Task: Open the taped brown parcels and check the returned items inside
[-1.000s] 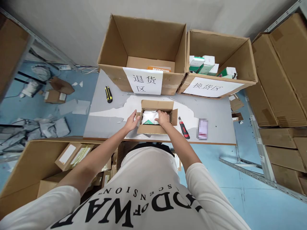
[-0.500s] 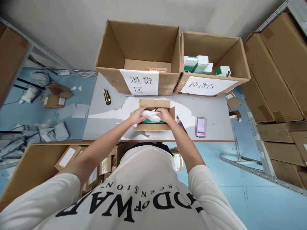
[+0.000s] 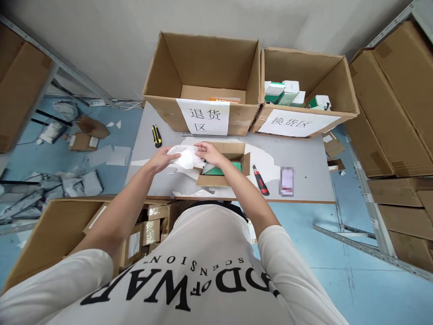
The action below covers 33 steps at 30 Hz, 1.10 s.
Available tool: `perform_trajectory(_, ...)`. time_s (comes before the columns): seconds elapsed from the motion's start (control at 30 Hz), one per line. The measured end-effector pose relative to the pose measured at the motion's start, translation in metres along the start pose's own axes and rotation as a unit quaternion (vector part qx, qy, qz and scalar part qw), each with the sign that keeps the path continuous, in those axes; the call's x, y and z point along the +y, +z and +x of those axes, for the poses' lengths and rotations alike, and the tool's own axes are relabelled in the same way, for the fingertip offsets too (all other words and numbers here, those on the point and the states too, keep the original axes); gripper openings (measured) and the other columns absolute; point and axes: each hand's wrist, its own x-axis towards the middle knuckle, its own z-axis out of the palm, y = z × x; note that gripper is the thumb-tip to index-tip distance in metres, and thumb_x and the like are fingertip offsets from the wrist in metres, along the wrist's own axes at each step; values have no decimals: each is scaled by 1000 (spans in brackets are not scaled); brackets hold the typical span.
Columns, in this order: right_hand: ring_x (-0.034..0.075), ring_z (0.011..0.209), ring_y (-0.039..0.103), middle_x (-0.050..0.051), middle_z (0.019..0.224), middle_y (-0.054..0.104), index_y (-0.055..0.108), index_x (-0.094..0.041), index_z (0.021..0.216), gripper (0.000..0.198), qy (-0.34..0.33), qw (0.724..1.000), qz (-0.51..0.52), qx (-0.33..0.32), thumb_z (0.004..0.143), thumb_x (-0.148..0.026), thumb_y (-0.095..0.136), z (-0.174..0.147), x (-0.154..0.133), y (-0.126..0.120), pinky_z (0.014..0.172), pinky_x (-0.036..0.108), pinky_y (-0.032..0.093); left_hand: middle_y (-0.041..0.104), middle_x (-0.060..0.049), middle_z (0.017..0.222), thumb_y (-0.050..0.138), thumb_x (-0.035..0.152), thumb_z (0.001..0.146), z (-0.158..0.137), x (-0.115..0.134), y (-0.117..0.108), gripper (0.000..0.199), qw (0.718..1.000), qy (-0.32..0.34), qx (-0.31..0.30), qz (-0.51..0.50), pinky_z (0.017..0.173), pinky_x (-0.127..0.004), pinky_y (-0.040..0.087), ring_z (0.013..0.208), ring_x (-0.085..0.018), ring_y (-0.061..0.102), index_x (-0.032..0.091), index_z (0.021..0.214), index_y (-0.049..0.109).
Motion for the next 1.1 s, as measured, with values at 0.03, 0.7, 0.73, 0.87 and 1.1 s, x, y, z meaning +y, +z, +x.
perform_trajectory(0.03, 13, 97, 63, 8, 119, 64, 56, -17, 116, 34, 13, 1000, 7, 2, 82, -15, 57, 3, 2, 7, 82, 29, 54, 73, -9, 89, 85, 37, 50, -4, -12, -16, 55, 999, -30, 23, -16, 69, -32, 55, 74, -20, 68, 10, 96, 70)
perform_trajectory(0.7, 27, 102, 63, 12, 110, 69, 69, -20, 105, 31, 58, 769, -633, -62, 91, -12, 43, -30, 26, -21, 81, 35, 47, 45, -16, 146, 66, 53, 76, -13, -51, 16, 73, 890, 257, 98, 363, 114, -47, 31, 137, -31, 39, 16, 136, 47)
perform_trajectory(0.73, 27, 100, 64, 11, 107, 70, 69, -20, 103, 28, 47, 769, -635, -64, 91, -15, 45, -33, 18, -21, 80, 34, 47, 48, -14, 143, 68, 55, 74, -15, -38, 28, 77, 885, 288, 40, 363, 113, -45, 34, 134, -30, 44, 17, 137, 46)
perform_trajectory(0.87, 26, 96, 65, 9, 104, 70, 68, -21, 101, 22, -23, 777, -626, -66, 92, -23, 48, -44, -15, -20, 79, 33, 46, 67, -10, 121, 54, 51, 86, -18, 5, 64, 49, 868, 320, -77, 373, 100, -38, 46, 112, -26, 63, 19, 121, 63)
perform_trajectory(1.1, 28, 111, 57, 13, 120, 63, 60, -16, 120, 33, -37, 813, -580, 31, 87, -17, 55, -54, -14, -59, 91, 38, 44, 74, -8, 102, 52, 39, 86, -4, -4, 13, 33, 888, 239, 72, 386, 94, -37, 48, 95, -25, 68, 18, 103, 72)
